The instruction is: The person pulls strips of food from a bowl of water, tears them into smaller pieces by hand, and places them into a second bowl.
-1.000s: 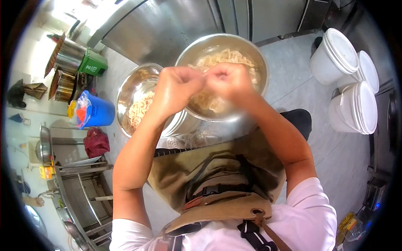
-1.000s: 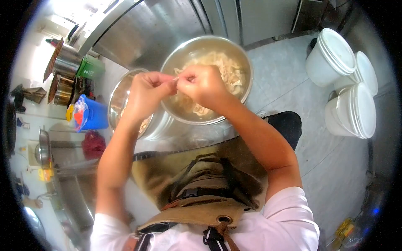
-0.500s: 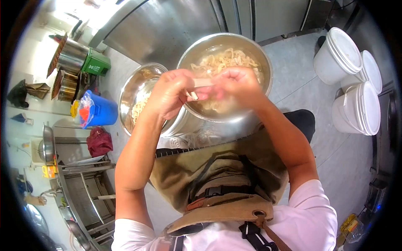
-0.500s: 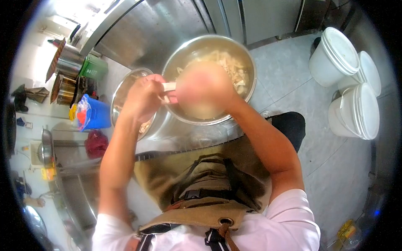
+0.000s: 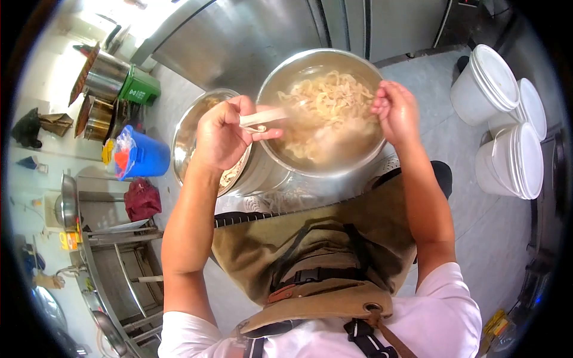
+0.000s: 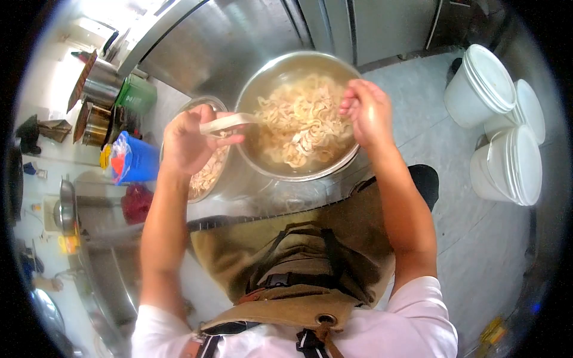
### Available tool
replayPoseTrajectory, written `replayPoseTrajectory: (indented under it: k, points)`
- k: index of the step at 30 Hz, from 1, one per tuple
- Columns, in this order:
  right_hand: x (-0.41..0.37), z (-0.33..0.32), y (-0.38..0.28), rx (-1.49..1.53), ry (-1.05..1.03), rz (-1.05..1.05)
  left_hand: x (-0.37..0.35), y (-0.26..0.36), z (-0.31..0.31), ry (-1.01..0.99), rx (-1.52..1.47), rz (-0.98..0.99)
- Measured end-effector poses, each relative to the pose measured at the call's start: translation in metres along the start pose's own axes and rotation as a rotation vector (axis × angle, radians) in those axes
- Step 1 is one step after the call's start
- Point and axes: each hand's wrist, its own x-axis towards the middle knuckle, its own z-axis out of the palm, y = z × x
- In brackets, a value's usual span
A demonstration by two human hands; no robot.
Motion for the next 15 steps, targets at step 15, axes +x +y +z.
replayPoseTrajectory:
  k: [15]
  points:
    - [-0.049,0.111,0.001,-0.939,-0.704,-0.673,0.003,-0.002,0.024,0.108,0.638,-0.048]
